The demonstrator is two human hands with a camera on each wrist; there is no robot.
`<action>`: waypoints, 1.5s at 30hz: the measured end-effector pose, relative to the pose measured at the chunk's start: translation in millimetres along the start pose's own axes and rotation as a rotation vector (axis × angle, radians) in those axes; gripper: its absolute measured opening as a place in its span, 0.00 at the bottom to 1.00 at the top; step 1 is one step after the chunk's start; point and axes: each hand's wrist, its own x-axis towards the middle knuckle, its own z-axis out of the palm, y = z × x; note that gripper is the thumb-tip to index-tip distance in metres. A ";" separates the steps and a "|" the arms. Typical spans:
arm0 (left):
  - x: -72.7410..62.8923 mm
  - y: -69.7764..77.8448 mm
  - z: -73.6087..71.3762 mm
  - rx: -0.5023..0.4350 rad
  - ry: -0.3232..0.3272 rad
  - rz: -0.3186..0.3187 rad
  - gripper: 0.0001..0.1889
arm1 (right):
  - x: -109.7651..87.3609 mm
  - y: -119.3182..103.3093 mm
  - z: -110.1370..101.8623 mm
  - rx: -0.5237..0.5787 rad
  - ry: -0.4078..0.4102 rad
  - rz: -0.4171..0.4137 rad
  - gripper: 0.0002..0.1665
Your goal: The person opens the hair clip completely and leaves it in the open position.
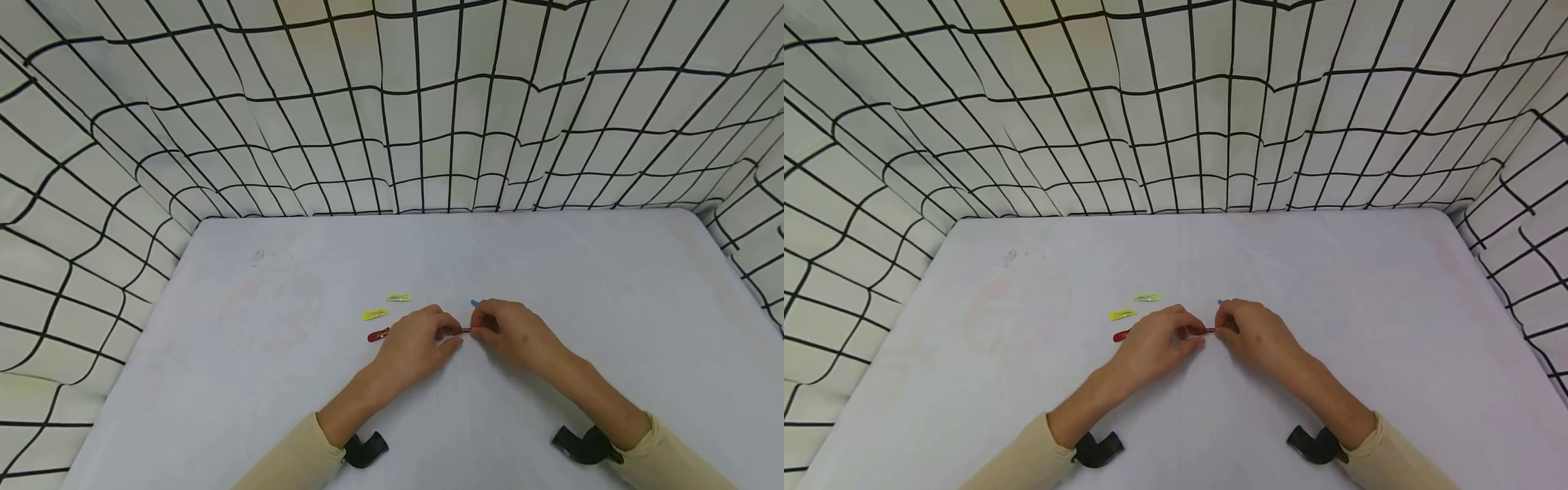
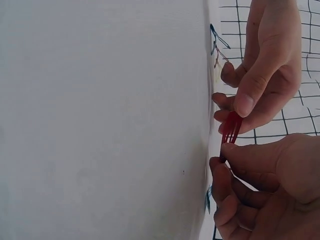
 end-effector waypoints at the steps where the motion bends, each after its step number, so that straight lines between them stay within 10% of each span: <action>1: -0.5 -0.2 0.1 -0.001 0.011 0.001 0.08 | -0.1 -0.2 0.4 0.006 0.004 -0.004 0.07; 16: -4.1 -4.2 -0.5 -0.051 0.164 -0.012 0.06 | -1.7 -2.9 -2.8 0.152 0.005 -0.033 0.07; 45: -2.5 -6.5 -9.8 -0.321 0.250 -0.067 0.09 | -2.9 -4.0 -11.3 0.347 0.025 -0.052 0.11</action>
